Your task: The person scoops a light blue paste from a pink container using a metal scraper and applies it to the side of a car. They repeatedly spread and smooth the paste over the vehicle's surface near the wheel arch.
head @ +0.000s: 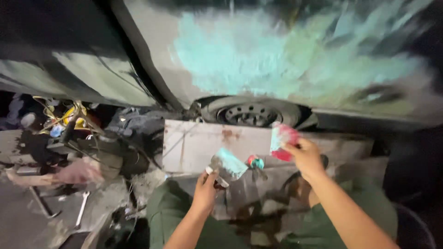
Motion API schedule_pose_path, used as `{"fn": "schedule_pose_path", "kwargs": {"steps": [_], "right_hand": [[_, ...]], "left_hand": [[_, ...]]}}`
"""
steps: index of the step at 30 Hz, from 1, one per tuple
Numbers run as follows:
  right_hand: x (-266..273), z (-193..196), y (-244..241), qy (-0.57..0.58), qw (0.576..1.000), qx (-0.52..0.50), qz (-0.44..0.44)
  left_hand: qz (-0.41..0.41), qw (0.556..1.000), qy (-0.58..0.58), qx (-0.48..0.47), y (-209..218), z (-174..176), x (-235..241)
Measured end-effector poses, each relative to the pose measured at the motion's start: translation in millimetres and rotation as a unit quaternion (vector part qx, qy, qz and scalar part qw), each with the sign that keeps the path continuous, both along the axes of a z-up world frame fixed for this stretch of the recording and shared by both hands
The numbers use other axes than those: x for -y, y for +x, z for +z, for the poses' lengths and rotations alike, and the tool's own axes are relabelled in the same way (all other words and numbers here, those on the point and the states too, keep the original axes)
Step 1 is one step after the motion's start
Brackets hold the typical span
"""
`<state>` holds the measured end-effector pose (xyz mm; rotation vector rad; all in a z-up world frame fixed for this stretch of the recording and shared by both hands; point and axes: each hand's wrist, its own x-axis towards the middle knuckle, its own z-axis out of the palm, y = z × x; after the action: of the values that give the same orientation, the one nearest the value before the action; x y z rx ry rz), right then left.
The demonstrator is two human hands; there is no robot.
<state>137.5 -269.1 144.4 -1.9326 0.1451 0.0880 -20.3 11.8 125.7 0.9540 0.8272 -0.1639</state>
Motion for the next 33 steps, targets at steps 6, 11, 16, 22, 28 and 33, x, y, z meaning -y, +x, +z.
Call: {"fn": "schedule_pose_path", "kwargs": {"steps": [6, 11, 16, 22, 28, 33], "right_hand": [[42, 1, -68, 0.398, 0.909, -0.111, -0.054], [30, 20, -92, 0.306, 0.951, -0.030, -0.029], [28, 19, -110, 0.157, 0.986, 0.045, 0.017], [22, 33, -120, 0.207, 0.974, 0.076, 0.053], [34, 33, -124, 0.163, 0.978, 0.116, 0.065], [40, 32, -122, 0.196, 0.963, 0.154, 0.100]], "left_hand": [[-0.170, 0.968, 0.149, 0.109, -23, 64, -1], [-0.240, 0.936, 0.221, 0.133, -35, 76, 7], [-0.313, 0.877, 0.306, 0.198, -45, 93, 17], [-0.296, 0.924, 0.217, 0.109, -48, 91, 37], [-0.283, 0.944, 0.148, 0.078, -48, 90, 59], [-0.205, 0.976, 0.035, 0.057, -43, 76, 67]]}}
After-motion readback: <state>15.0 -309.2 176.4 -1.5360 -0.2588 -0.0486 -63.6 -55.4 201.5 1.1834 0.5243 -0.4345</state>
